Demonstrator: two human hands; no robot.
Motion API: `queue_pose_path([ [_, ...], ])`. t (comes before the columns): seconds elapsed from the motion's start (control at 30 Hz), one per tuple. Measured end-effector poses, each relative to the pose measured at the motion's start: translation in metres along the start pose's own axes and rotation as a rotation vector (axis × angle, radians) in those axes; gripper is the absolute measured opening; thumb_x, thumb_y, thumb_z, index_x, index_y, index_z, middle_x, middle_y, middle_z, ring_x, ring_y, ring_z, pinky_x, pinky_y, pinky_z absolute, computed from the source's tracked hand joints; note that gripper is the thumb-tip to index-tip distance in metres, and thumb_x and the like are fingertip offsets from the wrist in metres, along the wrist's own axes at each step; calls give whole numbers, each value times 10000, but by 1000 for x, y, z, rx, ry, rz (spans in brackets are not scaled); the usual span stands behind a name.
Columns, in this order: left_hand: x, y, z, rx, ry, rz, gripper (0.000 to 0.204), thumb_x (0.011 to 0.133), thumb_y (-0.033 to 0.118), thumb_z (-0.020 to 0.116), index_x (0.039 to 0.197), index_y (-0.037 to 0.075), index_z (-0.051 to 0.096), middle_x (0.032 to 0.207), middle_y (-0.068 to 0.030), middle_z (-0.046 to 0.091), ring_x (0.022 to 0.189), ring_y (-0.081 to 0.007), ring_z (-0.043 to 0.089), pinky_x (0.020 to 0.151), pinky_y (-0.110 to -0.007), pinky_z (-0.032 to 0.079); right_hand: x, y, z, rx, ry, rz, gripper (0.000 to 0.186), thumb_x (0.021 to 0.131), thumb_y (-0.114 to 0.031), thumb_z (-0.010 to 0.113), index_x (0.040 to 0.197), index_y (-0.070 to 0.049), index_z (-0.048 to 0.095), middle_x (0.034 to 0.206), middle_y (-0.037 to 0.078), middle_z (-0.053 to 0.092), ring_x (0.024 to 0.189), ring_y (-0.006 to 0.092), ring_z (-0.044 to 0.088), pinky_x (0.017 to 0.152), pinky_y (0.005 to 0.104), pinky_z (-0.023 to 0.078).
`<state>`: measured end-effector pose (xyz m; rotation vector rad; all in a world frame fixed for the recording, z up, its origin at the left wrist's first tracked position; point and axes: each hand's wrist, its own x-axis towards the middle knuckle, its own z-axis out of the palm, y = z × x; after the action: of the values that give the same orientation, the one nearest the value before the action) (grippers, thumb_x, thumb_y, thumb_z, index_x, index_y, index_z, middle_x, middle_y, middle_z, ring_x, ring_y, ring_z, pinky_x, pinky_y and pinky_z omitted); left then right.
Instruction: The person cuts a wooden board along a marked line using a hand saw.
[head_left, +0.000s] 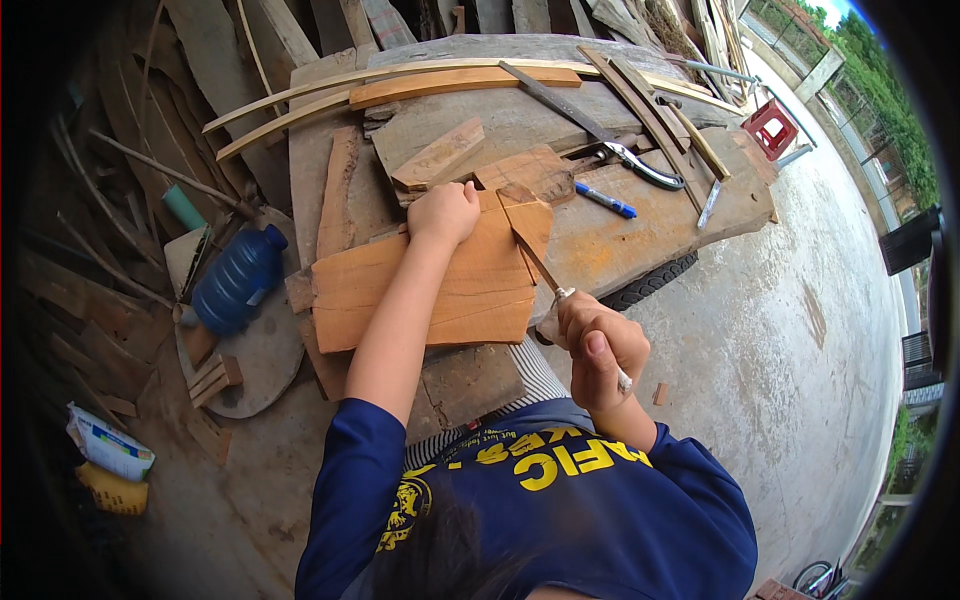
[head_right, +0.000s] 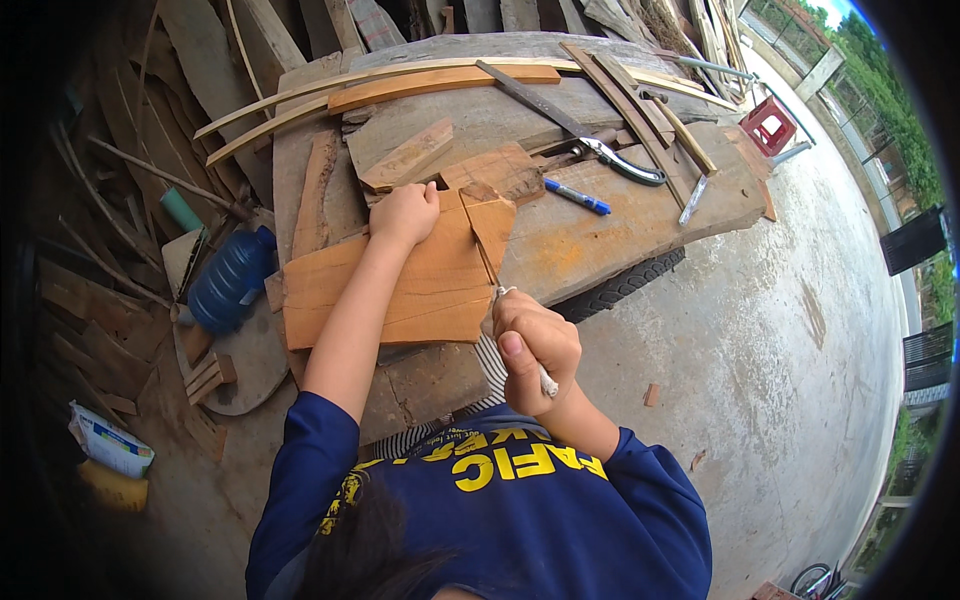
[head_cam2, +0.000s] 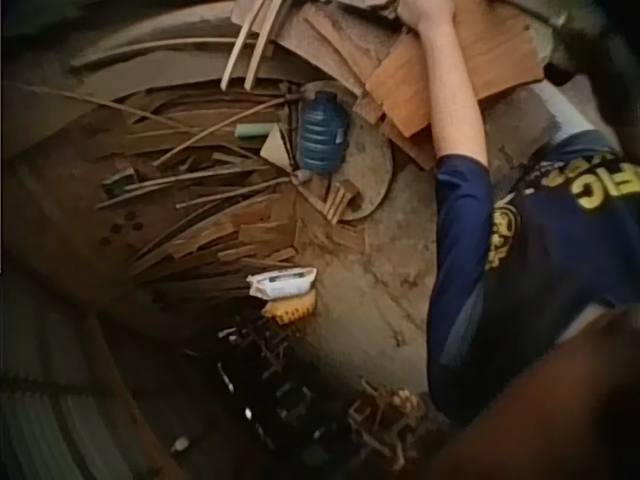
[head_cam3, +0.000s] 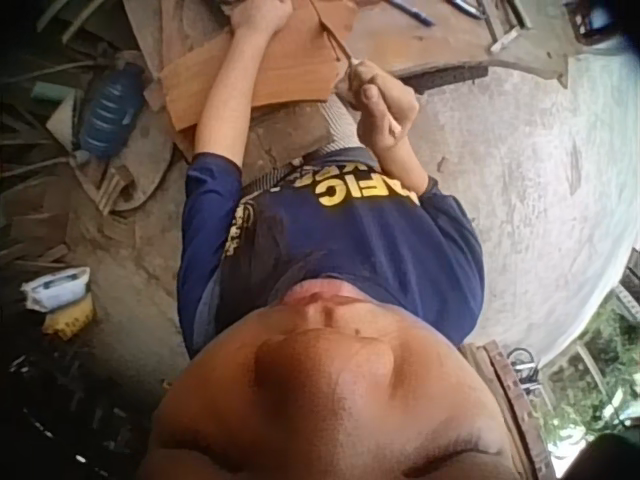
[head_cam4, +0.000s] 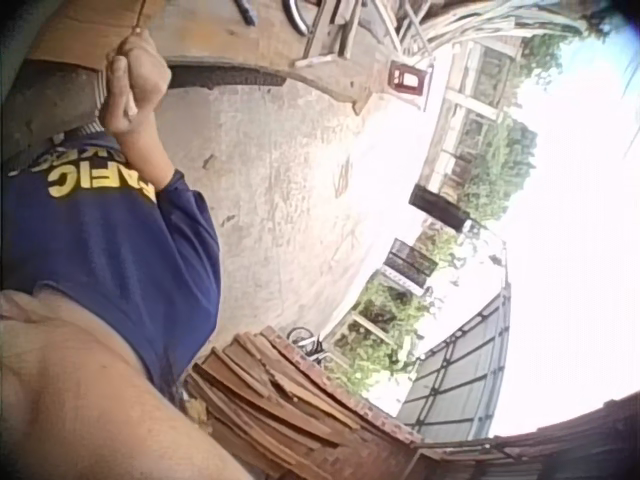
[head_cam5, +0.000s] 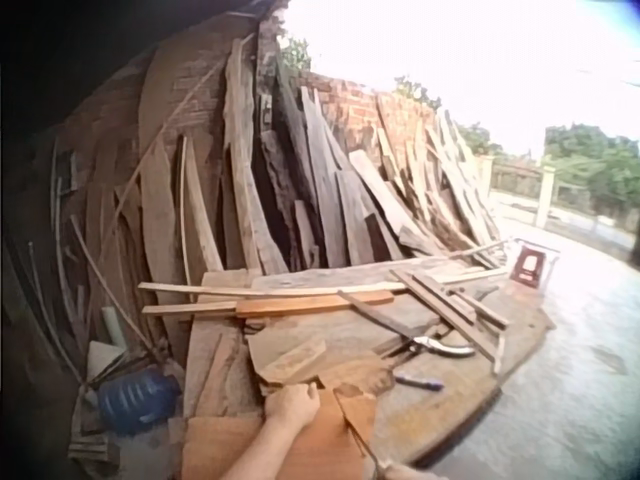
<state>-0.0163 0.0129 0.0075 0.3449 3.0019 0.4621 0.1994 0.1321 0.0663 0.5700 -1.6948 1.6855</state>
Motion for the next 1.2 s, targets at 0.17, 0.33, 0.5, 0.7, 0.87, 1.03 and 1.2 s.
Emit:
queue_pose_path([
  [0.17, 1, -1, -1, -7, 10, 46, 494, 980, 345, 335, 907, 22, 702, 910, -185, 700, 871, -342, 677, 766, -450, 536, -8, 40, -2, -32, 98, -78, 379, 923, -159, 477, 590, -2, 384, 549, 80, 391, 507, 213, 389, 520, 323, 321],
  [0.33, -1, 4, -4, -6, 26, 7, 490, 981, 349, 336, 907, 32, 702, 915, -184, 699, 871, -337, 678, 762, -451, 536, -10, 50, -11, 30, 139, 55, 396, 930, -188, 460, 593, 3, 383, 546, 76, 389, 512, 206, 391, 510, 334, 318],
  [0.5, 3, -1, 3, -5, 13, 14, 493, 982, 355, 330, 930, 33, 699, 941, -180, 699, 890, -336, 676, 774, -456, 534, 3, -3, -2, 53, 20, -21, 372, 920, -147, 470, 584, -16, 378, 532, 80, 405, 472, 207, 372, 498, 333, 307],
  [0.7, 3, 5, -4, 15, 5, 14, 496, 983, 349, 325, 933, 25, 697, 948, -184, 697, 898, -340, 673, 783, -462, 532, -11, 74, -7, -27, 174, -269, 361, 915, -134, 469, 584, -13, 389, 529, 81, 404, 453, 199, 358, 473, 327, 297],
  [0.87, 1, -3, 2, 6, 7, 1, 483, 981, 345, 328, 921, 40, 698, 933, -182, 697, 892, -342, 670, 788, -459, 528, -1, 13, -6, 71, 104, -31, 355, 913, -138, 468, 587, -20, 390, 526, 78, 399, 457, 197, 352, 476, 334, 307],
  [1.03, 1, -1, 1, -20, 19, 49, 477, 978, 341, 339, 913, 32, 696, 921, -179, 698, 878, -341, 672, 771, -456, 530, -8, -3, -5, 79, 75, -105, 360, 916, -149, 467, 587, -26, 391, 524, 77, 396, 474, 199, 374, 487, 336, 319],
  [1.2, -1, 2, -4, -10, 31, 4, 480, 978, 345, 343, 904, 32, 699, 909, -181, 699, 852, -337, 677, 750, -449, 536, -9, 30, -12, -19, 167, -31, 393, 931, -183, 463, 587, -13, 377, 521, 74, 380, 487, 207, 384, 496, 334, 324],
])
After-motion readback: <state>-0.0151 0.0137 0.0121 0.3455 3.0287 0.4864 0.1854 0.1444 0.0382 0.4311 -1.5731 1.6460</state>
